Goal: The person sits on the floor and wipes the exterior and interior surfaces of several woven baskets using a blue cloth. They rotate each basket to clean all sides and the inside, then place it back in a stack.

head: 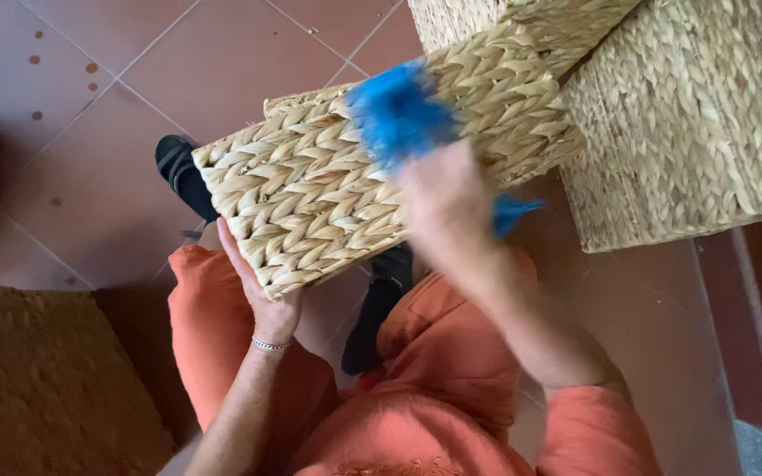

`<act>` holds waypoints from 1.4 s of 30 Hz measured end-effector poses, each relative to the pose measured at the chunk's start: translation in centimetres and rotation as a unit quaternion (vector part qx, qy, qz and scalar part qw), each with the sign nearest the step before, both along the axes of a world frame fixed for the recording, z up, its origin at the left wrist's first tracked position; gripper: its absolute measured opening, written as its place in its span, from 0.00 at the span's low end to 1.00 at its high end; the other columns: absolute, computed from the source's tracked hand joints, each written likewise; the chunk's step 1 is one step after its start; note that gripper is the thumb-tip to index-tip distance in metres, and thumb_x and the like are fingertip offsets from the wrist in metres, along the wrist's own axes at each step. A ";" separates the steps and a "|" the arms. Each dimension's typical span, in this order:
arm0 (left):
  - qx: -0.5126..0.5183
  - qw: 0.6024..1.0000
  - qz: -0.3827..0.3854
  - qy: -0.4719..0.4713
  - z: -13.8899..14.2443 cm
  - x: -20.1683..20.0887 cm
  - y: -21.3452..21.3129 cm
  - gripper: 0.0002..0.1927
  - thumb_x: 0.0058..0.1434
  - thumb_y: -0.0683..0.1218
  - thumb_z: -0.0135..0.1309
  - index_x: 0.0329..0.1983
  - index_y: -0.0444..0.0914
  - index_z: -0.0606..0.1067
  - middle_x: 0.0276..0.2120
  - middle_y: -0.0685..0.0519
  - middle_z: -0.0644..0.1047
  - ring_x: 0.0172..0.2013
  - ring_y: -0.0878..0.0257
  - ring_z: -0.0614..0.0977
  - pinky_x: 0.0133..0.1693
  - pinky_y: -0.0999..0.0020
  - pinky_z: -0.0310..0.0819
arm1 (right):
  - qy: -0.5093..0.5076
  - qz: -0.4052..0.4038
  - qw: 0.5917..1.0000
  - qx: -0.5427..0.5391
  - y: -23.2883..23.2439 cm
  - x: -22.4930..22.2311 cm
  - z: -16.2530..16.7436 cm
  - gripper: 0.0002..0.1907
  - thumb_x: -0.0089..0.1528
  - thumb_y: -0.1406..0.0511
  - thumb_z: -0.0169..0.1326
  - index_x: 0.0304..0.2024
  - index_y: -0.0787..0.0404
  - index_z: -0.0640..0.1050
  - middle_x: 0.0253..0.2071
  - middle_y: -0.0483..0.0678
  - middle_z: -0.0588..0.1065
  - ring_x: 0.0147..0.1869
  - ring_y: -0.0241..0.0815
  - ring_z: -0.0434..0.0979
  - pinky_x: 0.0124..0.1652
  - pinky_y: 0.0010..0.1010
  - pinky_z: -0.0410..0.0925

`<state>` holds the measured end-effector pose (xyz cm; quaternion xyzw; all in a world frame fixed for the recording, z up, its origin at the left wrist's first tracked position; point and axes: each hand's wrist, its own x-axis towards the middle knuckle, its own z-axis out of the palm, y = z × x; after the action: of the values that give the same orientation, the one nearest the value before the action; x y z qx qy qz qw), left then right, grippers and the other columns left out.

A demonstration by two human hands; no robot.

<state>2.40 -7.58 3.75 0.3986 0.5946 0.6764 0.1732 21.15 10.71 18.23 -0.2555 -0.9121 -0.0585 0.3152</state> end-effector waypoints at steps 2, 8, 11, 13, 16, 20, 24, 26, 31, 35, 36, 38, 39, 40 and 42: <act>-0.015 1.000 -0.007 -0.027 -1.1 -0.5 -0.4 0.55 0.65 0.44 0.63 0.83 0.36 0.37 0.78 0.45 0.56 0.75 0.55 0.64 0.75 0.59 0.58 | 0.034 0.139 0.989 -0.032 -6.1 -2.4 0.9 0.05 0.61 0.70 0.54 0.30 0.58 0.74 0.30 0.51 0.70 0.38 0.48 0.68 0.37 0.41 0.66; 0.002 0.990 -0.095 -0.107 0.4 -1.1 -1.3 0.67 0.56 0.42 0.68 0.82 0.42 0.29 0.76 0.46 0.54 0.71 0.56 0.63 0.68 0.60 0.64 | 0.015 0.169 0.985 0.007 -5.6 -2.3 1.4 0.06 0.68 0.71 0.52 0.45 0.57 0.78 0.52 0.55 0.76 0.39 0.42 0.68 0.37 0.32 0.66; -0.012 0.990 -0.103 -0.095 2.9 -1.0 -1.2 0.68 0.57 0.40 0.69 0.82 0.44 0.28 0.79 0.46 0.52 0.75 0.55 0.63 0.72 0.59 0.62 | -0.018 0.061 0.998 0.024 1.6 2.1 0.9 0.05 0.60 0.73 0.53 0.33 0.59 0.74 0.27 0.48 0.69 0.32 0.49 0.69 0.32 0.41 0.61; -0.012 0.983 -0.129 -0.127 4.4 -1.3 -1.0 0.71 0.54 0.41 0.71 0.80 0.44 0.26 0.79 0.45 0.51 0.73 0.55 0.63 0.70 0.59 0.63 | -0.048 -0.048 0.997 0.033 6.3 5.9 0.7 0.08 0.66 0.71 0.57 0.32 0.60 0.73 0.30 0.51 0.71 0.35 0.50 0.71 0.34 0.41 0.64; -0.009 0.963 -0.226 -0.144 5.8 -3.0 -1.5 0.72 0.51 0.44 0.72 0.81 0.45 0.27 0.81 0.44 0.41 0.77 0.52 0.55 0.72 0.54 0.56 | -0.031 -0.158 0.987 0.027 11.9 11.2 -0.1 0.03 0.68 0.71 0.58 0.42 0.65 0.78 0.37 0.55 0.76 0.40 0.52 0.74 0.43 0.49 0.69; -0.040 0.958 -0.144 -0.246 6.0 -6.6 -1.6 0.59 0.59 0.58 0.60 0.83 0.42 0.37 0.81 0.42 0.41 0.78 0.49 0.54 0.71 0.48 0.57 | 0.230 -0.149 0.894 -0.355 16.9 15.5 -2.3 0.08 0.74 0.64 0.60 0.50 0.63 0.79 0.42 0.44 0.75 0.44 0.37 0.71 0.43 0.32 0.67; -0.108 0.935 -0.063 -0.331 6.0 -9.0 0.2 0.49 0.65 0.68 0.41 0.81 0.45 0.38 0.78 0.45 0.45 0.73 0.47 0.59 0.64 0.46 0.62 | 0.331 -0.119 0.807 -0.474 18.7 16.9 -4.1 0.12 0.74 0.60 0.61 0.54 0.60 0.80 0.45 0.36 0.78 0.45 0.26 0.73 0.47 0.23 0.70; -0.103 0.941 -0.080 -0.312 6.2 -9.0 2.0 0.46 0.67 0.65 0.42 0.81 0.44 0.40 0.78 0.43 0.49 0.73 0.48 0.60 0.65 0.48 0.63 | 0.317 -0.103 0.800 -0.499 18.8 17.0 -4.1 0.13 0.72 0.61 0.63 0.56 0.59 0.80 0.46 0.37 0.79 0.46 0.27 0.75 0.49 0.24 0.71; -0.059 0.967 -0.140 -0.203 8.3 -6.7 3.9 0.47 0.70 0.47 0.56 0.81 0.42 0.39 0.74 0.39 0.59 0.72 0.49 0.64 0.68 0.55 0.66 | 0.307 -0.056 0.770 -0.556 18.4 17.1 -3.0 0.18 0.66 0.66 0.67 0.57 0.60 0.79 0.49 0.38 0.79 0.50 0.29 0.77 0.53 0.24 0.72; -0.019 0.962 -0.166 -0.217 11.3 -6.2 2.9 0.56 0.65 0.46 0.63 0.82 0.42 0.35 0.75 0.39 0.59 0.72 0.49 0.67 0.68 0.56 0.71 | 0.326 -0.029 0.772 -0.545 17.8 17.9 -2.7 0.18 0.65 0.72 0.66 0.57 0.65 0.79 0.48 0.43 0.79 0.48 0.33 0.78 0.55 0.28 0.72; -0.022 0.968 -0.165 -0.188 12.0 -6.5 2.6 0.57 0.65 0.47 0.64 0.82 0.41 0.34 0.75 0.38 0.59 0.72 0.48 0.68 0.68 0.55 0.72 | 0.335 -0.026 0.772 -0.540 17.6 18.1 -2.7 0.18 0.65 0.74 0.65 0.57 0.67 0.79 0.47 0.44 0.79 0.48 0.34 0.78 0.56 0.29 0.72; -0.010 0.975 -0.168 -0.144 12.9 -7.2 1.9 0.59 0.66 0.47 0.66 0.82 0.41 0.33 0.76 0.39 0.59 0.71 0.48 0.69 0.69 0.55 0.74 | 0.404 0.014 0.738 -0.541 17.2 18.6 -3.2 0.20 0.67 0.76 0.66 0.61 0.68 0.78 0.48 0.45 0.76 0.46 0.35 0.75 0.53 0.27 0.69; 0.007 0.976 -0.173 -0.129 12.9 -7.5 1.6 0.60 0.67 0.47 0.68 0.83 0.41 0.32 0.75 0.39 0.59 0.69 0.48 0.70 0.68 0.54 0.75 | 0.424 0.018 0.728 -0.538 17.1 18.7 -3.6 0.21 0.67 0.77 0.65 0.62 0.68 0.76 0.49 0.45 0.76 0.48 0.36 0.75 0.54 0.28 0.70; 0.025 0.977 -0.180 -0.113 12.7 -7.8 1.4 0.62 0.67 0.46 0.69 0.83 0.41 0.32 0.75 0.39 0.60 0.68 0.49 0.70 0.68 0.54 0.76 | 0.444 0.023 0.719 -0.535 16.8 18.8 -4.1 0.23 0.66 0.78 0.65 0.63 0.67 0.75 0.51 0.46 0.76 0.50 0.37 0.76 0.55 0.28 0.70; 0.024 0.986 -0.165 0.022 11.2 -8.3 1.9 0.57 0.65 0.38 0.66 0.81 0.42 0.35 0.75 0.41 0.57 0.71 0.49 0.68 0.68 0.53 0.73 | 0.460 0.013 0.722 -0.516 16.6 18.4 -5.5 0.28 0.63 0.78 0.65 0.64 0.63 0.72 0.58 0.46 0.78 0.58 0.40 0.81 0.62 0.33 0.76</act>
<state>-5.93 -5.71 14.97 0.5103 0.5082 0.6434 0.2594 39.57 27.30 12.68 -0.3628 -0.5473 0.5502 0.5159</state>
